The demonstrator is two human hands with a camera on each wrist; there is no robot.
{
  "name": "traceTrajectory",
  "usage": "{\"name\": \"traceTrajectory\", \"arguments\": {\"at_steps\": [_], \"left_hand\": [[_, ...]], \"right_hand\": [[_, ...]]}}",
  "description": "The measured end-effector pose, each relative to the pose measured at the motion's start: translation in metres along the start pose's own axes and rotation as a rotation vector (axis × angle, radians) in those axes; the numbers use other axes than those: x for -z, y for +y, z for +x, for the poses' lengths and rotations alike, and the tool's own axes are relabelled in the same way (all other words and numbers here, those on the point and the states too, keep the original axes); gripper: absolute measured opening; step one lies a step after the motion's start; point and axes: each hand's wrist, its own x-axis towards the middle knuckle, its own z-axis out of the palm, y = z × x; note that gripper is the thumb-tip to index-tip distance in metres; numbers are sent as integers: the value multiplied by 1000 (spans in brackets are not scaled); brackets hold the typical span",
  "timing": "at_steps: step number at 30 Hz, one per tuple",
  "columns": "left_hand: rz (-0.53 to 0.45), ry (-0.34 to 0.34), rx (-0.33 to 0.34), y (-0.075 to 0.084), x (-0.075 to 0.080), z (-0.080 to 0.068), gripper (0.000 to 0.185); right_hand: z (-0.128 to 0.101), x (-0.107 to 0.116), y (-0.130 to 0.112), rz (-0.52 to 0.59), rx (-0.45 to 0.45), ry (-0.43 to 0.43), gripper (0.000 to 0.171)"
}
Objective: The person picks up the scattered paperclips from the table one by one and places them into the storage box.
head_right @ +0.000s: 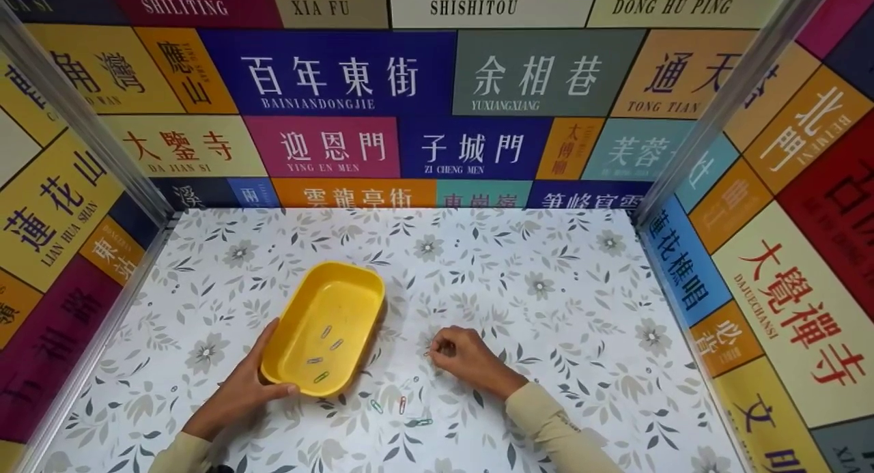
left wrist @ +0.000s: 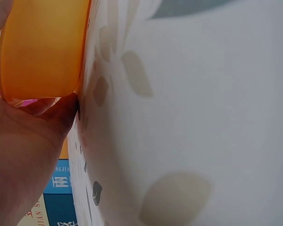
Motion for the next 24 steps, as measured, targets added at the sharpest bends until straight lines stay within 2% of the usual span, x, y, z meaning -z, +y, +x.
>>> {"name": "traceTrajectory", "arguments": {"at_steps": [4,9,17,24], "left_hand": [[-24,-8,8,1,0,0,141],[-27,0,6,1,-1,0,141],[-7,5,-5,0,0,0,141],[-6,-2,20,0,0,0,141]], "right_hand": [[4,-1,-1,-2,30,18,13],[8,0,-3,-30,18,33,13],[18,-5,-4,-75,111,63,19],[26,-6,-10,-48,104,37,18]]}}
